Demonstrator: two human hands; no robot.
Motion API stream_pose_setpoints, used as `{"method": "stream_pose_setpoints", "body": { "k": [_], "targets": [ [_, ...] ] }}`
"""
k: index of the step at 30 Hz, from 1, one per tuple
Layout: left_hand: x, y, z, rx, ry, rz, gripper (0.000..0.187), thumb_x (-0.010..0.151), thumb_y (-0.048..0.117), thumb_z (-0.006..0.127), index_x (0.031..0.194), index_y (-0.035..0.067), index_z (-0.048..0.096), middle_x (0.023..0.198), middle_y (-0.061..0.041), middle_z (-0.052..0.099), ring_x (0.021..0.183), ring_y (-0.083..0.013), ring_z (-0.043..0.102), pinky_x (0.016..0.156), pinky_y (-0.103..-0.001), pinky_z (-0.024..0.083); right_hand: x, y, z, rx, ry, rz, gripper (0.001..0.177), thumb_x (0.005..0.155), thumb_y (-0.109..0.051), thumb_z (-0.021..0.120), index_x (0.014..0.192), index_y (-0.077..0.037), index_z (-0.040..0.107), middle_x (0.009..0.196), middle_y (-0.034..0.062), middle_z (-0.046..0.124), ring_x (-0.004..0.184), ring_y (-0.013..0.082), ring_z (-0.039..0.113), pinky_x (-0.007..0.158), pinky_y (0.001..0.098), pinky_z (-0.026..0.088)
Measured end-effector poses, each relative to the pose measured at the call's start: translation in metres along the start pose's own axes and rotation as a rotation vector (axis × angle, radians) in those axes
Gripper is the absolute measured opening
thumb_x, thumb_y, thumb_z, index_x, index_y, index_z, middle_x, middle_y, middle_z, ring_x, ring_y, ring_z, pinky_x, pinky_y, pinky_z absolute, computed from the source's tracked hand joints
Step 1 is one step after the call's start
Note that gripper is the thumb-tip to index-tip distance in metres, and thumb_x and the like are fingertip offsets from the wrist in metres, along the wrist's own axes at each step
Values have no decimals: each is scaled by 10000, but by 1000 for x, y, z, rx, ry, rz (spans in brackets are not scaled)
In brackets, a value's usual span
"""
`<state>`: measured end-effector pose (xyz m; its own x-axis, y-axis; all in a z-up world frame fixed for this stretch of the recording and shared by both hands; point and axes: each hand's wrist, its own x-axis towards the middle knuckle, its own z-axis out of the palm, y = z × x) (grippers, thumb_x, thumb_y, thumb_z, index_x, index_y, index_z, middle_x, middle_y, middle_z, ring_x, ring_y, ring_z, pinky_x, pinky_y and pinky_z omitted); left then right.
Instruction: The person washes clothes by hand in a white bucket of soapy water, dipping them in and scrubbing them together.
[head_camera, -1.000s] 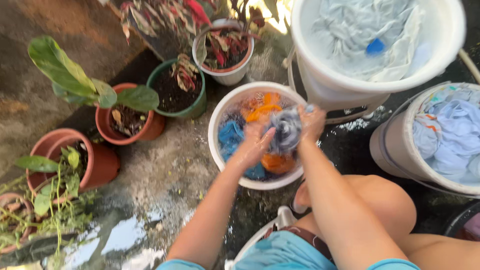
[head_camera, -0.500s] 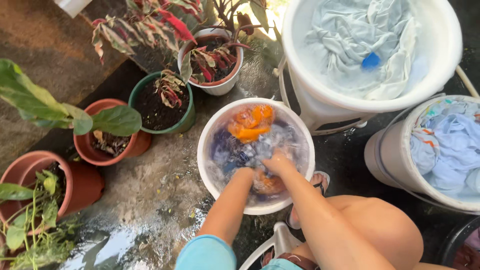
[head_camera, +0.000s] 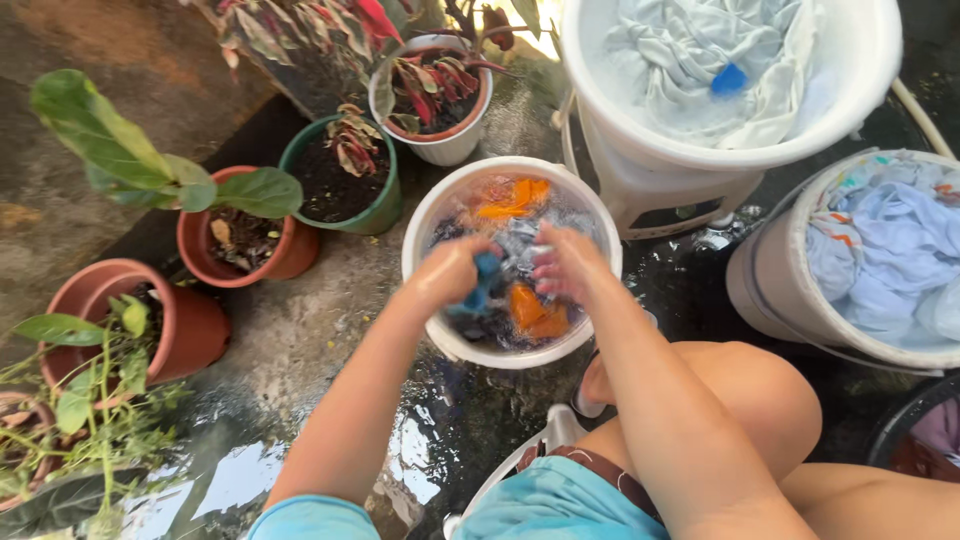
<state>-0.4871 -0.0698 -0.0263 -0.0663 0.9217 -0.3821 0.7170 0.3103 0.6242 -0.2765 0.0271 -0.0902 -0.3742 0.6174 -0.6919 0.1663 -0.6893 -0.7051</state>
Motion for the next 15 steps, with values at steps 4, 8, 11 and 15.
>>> {"method": "stream_pose_setpoints", "body": {
  "k": [4, 8, 11, 15],
  "targets": [
    [-56, 32, -74, -606, 74, 257, 382, 904, 43, 538, 1249, 109, 691, 1140, -79, 748, 1051, -185, 706, 927, -374, 569, -15, 10, 42, 8, -12, 230, 769, 918, -731, 448, 1453, -179, 467, 1322, 223, 509, 1141, 383, 565, 892, 581, 536],
    [-45, 1, -68, -1260, 106, -113, 337, 976, 327, 618, 1239, 140, 713, 1078, -63, 745, 941, -192, 691, 810, -373, 576, -21, 11, 64, 476, -311, 56, 838, 883, -767, 503, 1483, -183, 476, 1321, 133, 595, 1147, 298, 611, 891, 525, 549],
    [-8, -33, -12, -1457, 94, -209, 374, 950, 465, 613, 1168, 167, 672, 1014, -53, 738, 872, -207, 701, 775, -394, 605, -33, -1, 82, 482, -223, -194, 683, 836, -614, 664, 1329, -155, 551, 1222, 114, 688, 1028, 281, 708, 850, 510, 607],
    [61, -58, 86, -1857, 115, 76, 352, 922, 463, 673, 1087, 152, 655, 940, -31, 693, 837, -193, 664, 757, -363, 574, -64, 14, 112, 60, -77, -737, 417, 871, -417, 832, 1057, -49, 772, 1030, 169, 761, 878, 272, 702, 797, 395, 568]
  ]
}}
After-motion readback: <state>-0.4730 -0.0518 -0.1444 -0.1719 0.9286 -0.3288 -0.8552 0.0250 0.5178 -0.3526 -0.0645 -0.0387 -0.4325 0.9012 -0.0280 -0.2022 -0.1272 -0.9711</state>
